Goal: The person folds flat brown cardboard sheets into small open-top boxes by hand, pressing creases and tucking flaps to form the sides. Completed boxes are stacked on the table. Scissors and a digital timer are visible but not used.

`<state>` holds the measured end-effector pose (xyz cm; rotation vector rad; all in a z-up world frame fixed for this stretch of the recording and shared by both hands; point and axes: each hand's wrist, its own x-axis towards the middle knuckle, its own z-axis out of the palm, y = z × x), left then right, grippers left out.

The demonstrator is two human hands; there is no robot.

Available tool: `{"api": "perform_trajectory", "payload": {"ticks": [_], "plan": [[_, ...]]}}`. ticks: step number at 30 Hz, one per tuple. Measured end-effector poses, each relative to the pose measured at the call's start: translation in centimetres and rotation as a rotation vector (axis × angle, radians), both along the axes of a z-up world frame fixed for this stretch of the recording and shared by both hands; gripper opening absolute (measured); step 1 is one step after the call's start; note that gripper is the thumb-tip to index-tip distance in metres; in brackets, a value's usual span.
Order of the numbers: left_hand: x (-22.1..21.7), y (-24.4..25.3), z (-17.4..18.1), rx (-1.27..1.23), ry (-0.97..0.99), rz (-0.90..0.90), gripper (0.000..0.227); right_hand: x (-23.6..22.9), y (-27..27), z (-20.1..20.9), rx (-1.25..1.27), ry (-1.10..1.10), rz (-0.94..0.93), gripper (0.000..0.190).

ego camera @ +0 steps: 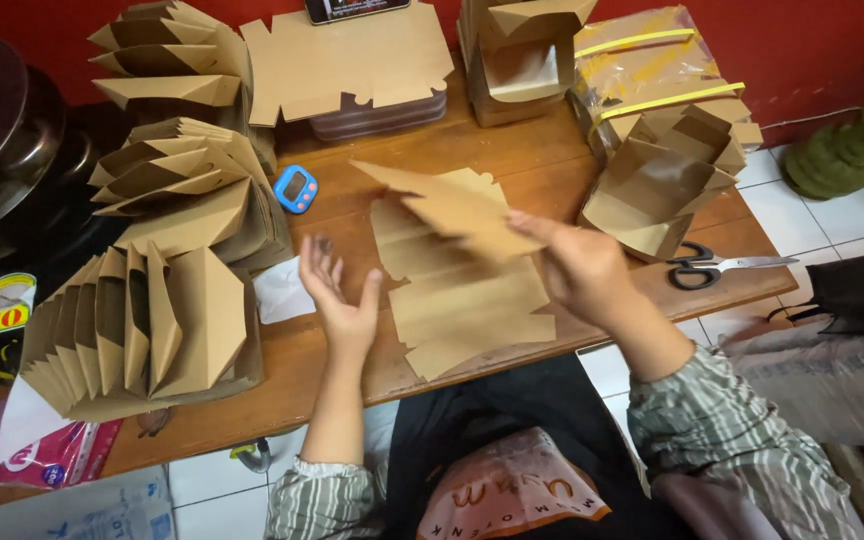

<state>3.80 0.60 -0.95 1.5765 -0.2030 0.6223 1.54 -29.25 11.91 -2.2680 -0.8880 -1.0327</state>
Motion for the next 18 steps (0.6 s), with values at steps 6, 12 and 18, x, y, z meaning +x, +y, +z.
{"api": "perform_trajectory", "payload": {"ticks": [6,12,18], "plan": [[1.6,2.0,1.3,-0.317,0.27,-0.193,0.103,1.4,-4.2,-0.1,0.499,0.526,0.061,0.02],[1.0,3.6,-2.1,-0.549,0.598,-0.322,0.054,5.0,-2.5,-3.9,0.736,0.924,0.052,0.013],[1.6,0.6,-3.6,-0.237,0.912,-0.087,0.056,8.8,-3.7,-12.6,0.244,0.917,-0.188,0.037]]}}
